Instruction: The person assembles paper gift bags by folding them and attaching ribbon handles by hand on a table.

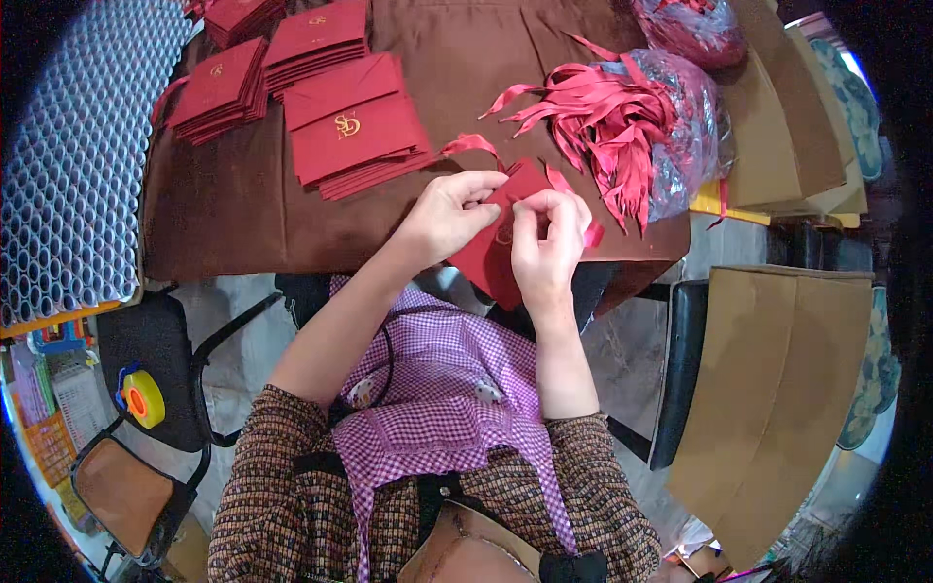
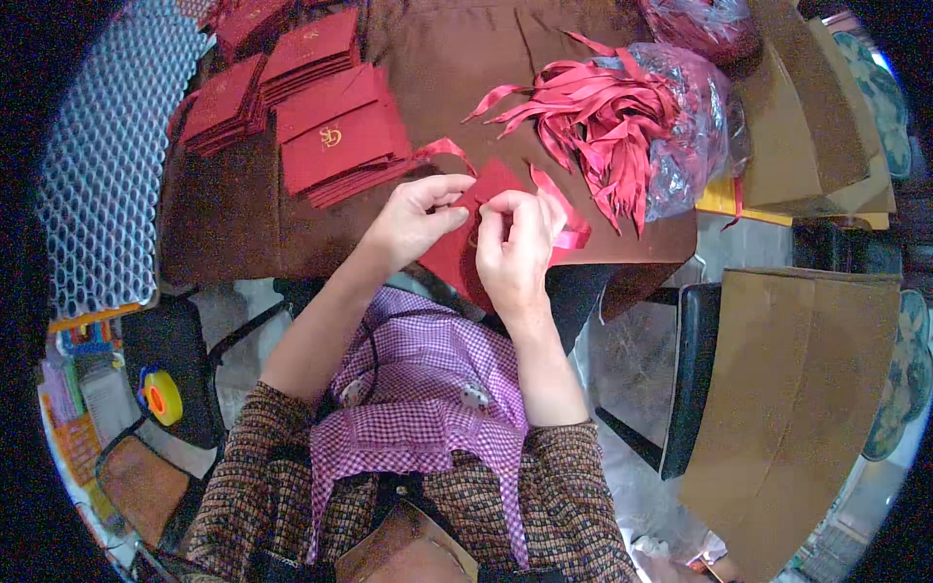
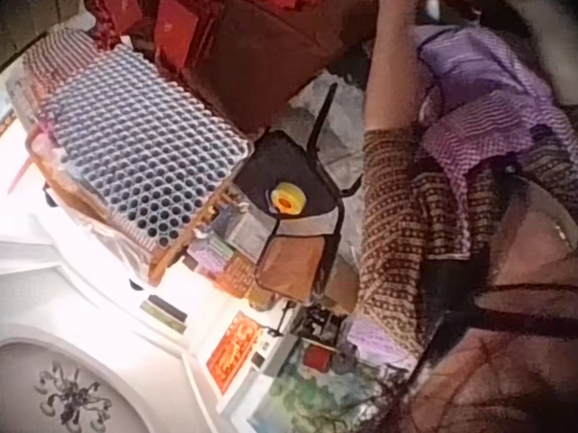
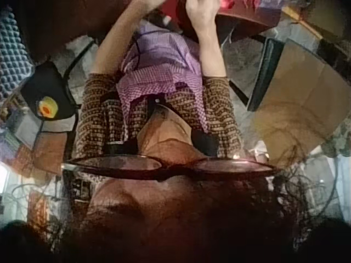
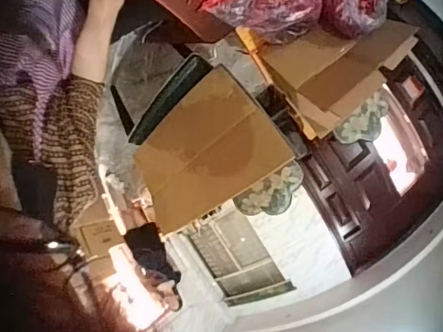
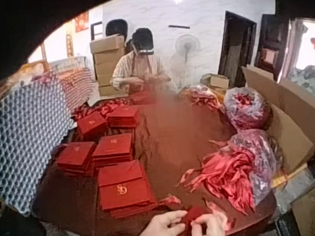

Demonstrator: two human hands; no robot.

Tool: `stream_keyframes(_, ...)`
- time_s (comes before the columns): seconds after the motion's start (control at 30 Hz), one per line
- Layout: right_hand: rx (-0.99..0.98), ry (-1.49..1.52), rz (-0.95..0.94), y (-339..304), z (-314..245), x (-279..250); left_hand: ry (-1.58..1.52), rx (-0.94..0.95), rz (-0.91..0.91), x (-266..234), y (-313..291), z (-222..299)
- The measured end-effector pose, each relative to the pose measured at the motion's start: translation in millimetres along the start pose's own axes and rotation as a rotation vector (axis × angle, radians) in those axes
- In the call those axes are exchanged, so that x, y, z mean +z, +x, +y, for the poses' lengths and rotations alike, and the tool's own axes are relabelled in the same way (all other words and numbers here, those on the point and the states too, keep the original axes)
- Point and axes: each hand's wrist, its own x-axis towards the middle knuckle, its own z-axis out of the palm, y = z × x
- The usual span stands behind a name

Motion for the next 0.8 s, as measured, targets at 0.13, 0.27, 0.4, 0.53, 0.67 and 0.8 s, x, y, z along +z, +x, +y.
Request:
stream_keyframes(0.13, -0.038, -0.026, -0.008, 2.1, -0.3, 3.9, 0.161, 0.028, 0.029, 0.0, -0.8, 0.8)
stream_keyframes(0.27, -0.18, -0.069, -0.022, 4.6, 1.1, 5.4, 0.393, 0.129, 0.071, 2.0, 3.2, -11.1)
stream_keyframes(0.4, -0.21, -0.081, -0.054, 4.5, -1.5, 6.4, 0.458, 0.207, 0.081, 4.1, 5.1, -18.6)
stream_keyframes(0.53, -0.112, -0.009, -0.033, 4.2, 0.2, 11.4, 0.458, 0.274, 0.146, 5.2, 4.8, -23.7)
stream_keyframes(0.67, 0.254, 0.217, -0.065, -1.8, 9.5, 14.1, 0.568, 0.303, 0.146, 9.8, 0.9, -11.5)
stream_keyframes(0.8, 0.187, 0.191, -0.048, -4.8, 11.4, 17.3, 0.664, 0.217, 0.118, 6.6, -0.4, -5.4)
